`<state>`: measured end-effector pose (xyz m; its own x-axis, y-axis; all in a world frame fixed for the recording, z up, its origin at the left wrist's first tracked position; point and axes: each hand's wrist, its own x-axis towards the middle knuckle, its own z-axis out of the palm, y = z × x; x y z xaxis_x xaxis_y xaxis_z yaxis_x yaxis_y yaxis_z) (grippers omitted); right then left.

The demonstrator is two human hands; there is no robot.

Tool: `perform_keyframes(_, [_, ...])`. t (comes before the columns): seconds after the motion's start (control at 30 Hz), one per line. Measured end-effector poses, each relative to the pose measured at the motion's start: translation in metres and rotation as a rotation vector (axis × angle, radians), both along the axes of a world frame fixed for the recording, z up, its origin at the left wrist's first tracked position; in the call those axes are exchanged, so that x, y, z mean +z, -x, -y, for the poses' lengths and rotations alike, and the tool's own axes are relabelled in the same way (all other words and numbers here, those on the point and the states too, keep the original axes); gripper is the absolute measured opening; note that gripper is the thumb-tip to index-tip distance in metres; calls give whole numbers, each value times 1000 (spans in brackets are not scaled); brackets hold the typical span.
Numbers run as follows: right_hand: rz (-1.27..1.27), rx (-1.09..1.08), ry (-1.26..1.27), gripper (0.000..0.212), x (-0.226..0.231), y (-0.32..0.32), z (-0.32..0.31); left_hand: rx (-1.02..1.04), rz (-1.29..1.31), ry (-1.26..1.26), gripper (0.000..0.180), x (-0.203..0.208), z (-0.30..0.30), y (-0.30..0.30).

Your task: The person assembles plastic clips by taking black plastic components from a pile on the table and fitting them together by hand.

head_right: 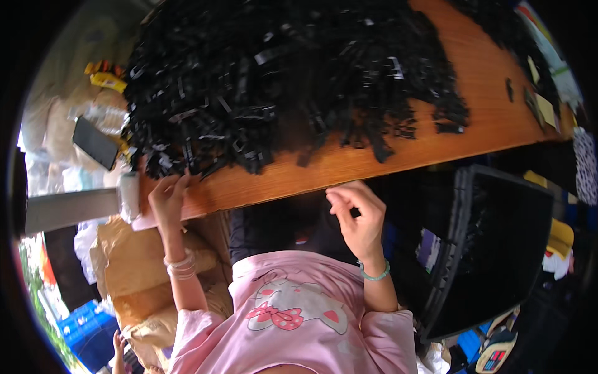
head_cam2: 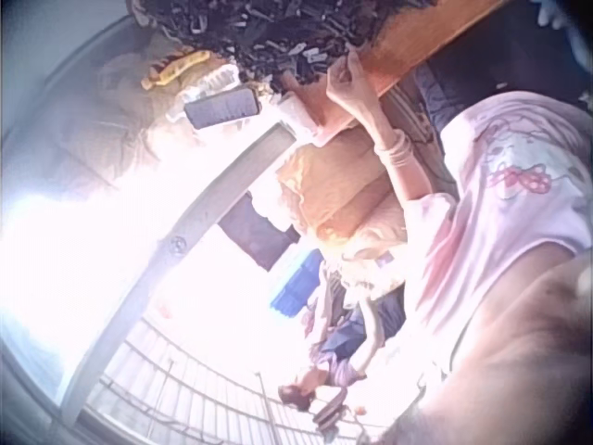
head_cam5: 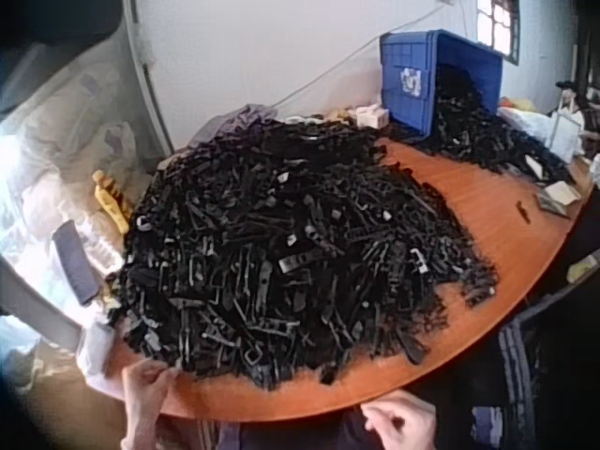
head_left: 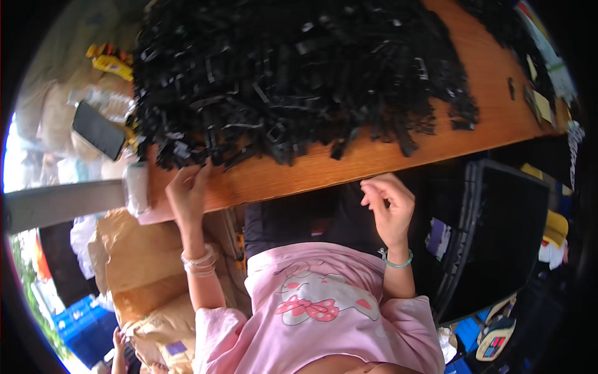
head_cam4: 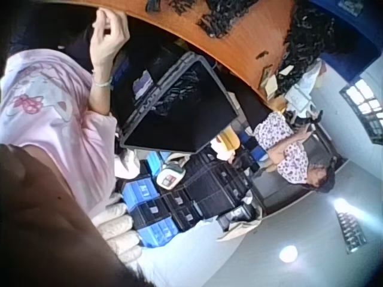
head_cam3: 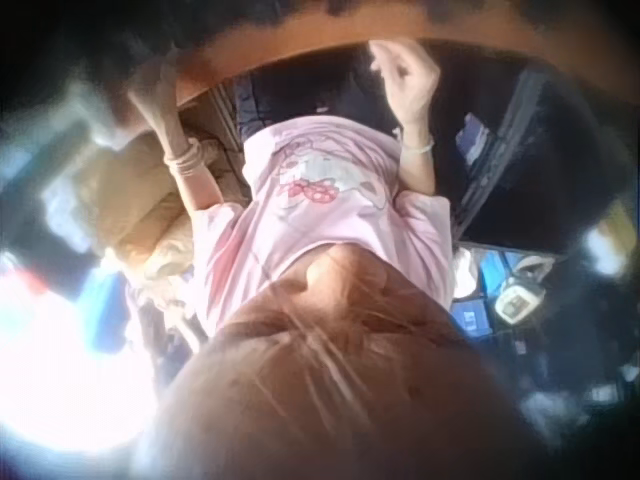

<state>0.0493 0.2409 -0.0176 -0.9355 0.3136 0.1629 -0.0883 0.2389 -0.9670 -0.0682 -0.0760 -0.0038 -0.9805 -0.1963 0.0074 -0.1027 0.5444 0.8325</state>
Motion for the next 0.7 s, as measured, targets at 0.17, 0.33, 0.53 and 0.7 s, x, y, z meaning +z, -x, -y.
perform_keyframes(0.17, [-96,-541,-513,12,5,23,-61,59,-4,-131,9,14,6,-4])
perform_keyframes(0.33, [-140,-501,-780,12,-1,37,-99,-42,-71,-517,28,37,-60,-25])
perform_keyframes(0.53, [-261,-221,-285,10,18,13,-58,-461,470,-924,41,41,-138,-48])
perform_keyframes(0.7, [-355,132,-210,12,30,1,-27,-705,682,-1330,37,11,-148,-51])
